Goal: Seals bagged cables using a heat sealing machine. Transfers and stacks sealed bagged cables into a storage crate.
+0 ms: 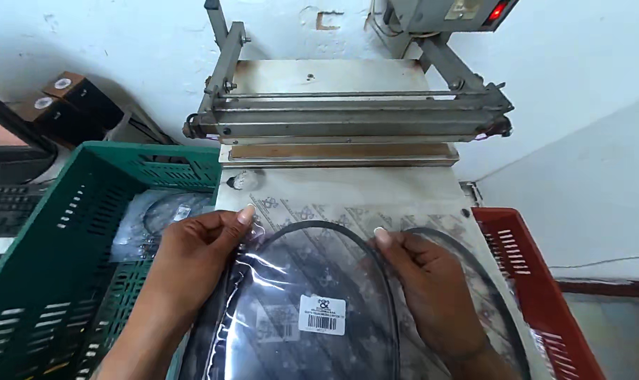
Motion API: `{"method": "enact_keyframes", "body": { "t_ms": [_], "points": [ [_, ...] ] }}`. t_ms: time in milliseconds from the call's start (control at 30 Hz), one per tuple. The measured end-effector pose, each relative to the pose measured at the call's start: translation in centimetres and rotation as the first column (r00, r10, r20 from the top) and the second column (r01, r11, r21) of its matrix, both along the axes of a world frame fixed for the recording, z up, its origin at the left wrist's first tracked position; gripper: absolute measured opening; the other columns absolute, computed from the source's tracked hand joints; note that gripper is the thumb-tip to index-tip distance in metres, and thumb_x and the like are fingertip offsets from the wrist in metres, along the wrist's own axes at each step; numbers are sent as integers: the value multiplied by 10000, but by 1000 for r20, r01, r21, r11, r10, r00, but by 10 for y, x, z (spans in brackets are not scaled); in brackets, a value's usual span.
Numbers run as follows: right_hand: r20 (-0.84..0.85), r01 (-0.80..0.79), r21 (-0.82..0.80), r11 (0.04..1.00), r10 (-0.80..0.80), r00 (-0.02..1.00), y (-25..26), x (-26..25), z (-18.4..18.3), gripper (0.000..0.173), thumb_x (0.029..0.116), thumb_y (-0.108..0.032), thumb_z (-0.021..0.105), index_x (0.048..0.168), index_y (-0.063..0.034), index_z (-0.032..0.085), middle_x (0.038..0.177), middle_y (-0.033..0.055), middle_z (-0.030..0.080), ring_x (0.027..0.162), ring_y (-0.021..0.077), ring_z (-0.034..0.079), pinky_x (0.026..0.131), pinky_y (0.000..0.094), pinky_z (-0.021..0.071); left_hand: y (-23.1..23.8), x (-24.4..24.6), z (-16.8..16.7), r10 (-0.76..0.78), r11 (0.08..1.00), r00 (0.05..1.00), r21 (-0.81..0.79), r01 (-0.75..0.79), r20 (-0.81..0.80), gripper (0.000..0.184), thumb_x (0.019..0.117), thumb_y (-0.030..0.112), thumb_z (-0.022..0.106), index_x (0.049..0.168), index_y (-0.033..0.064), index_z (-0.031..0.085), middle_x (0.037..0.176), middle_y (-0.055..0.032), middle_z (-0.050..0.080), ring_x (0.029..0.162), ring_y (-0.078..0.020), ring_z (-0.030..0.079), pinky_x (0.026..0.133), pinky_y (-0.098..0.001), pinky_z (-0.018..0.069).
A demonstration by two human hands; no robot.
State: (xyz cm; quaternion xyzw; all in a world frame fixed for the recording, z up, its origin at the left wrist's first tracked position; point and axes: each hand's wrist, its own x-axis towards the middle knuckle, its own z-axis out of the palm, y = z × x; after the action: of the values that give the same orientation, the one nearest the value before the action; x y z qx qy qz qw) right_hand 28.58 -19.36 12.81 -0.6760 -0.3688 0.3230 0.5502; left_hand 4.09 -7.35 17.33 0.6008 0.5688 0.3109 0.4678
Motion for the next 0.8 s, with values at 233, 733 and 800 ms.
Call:
{"method": "enact_keyframes", "body": {
  "t_ms": [233,733,800],
  "points": [
    [74,140,-166,976,-129,989,66,52,-6,214,977,-271,701,901,-74,734,733,-12,711,599,63,643,574,266,562,54,53,-25,-93,994,988,-62,86,-120,351,1052,314,578,875,41,709,696,-56,652,584,-133,612,585,-350,546],
    [185,244,-270,931,-198,963,102,71,-19,265,977,-322,701,884,-77,736,752,-16,674,650,36,576,644,270,480,82,86,-52,86,969,995,-236,-73,47,325,1023,332,632,873,49,691,708,-42,627,585,-110,578,577,-304,516],
    [202,247,-268,931,-196,959,102,70,-20,253,974,-317,707,878,-85,738,737,-24,671,635,27,570,629,260,475,83,84,-53,55,985,998,-163,-53,8,337,1021,326,638,846,45,698,683,-38,618,577,-112,552,585,-326,486]
  ]
}}
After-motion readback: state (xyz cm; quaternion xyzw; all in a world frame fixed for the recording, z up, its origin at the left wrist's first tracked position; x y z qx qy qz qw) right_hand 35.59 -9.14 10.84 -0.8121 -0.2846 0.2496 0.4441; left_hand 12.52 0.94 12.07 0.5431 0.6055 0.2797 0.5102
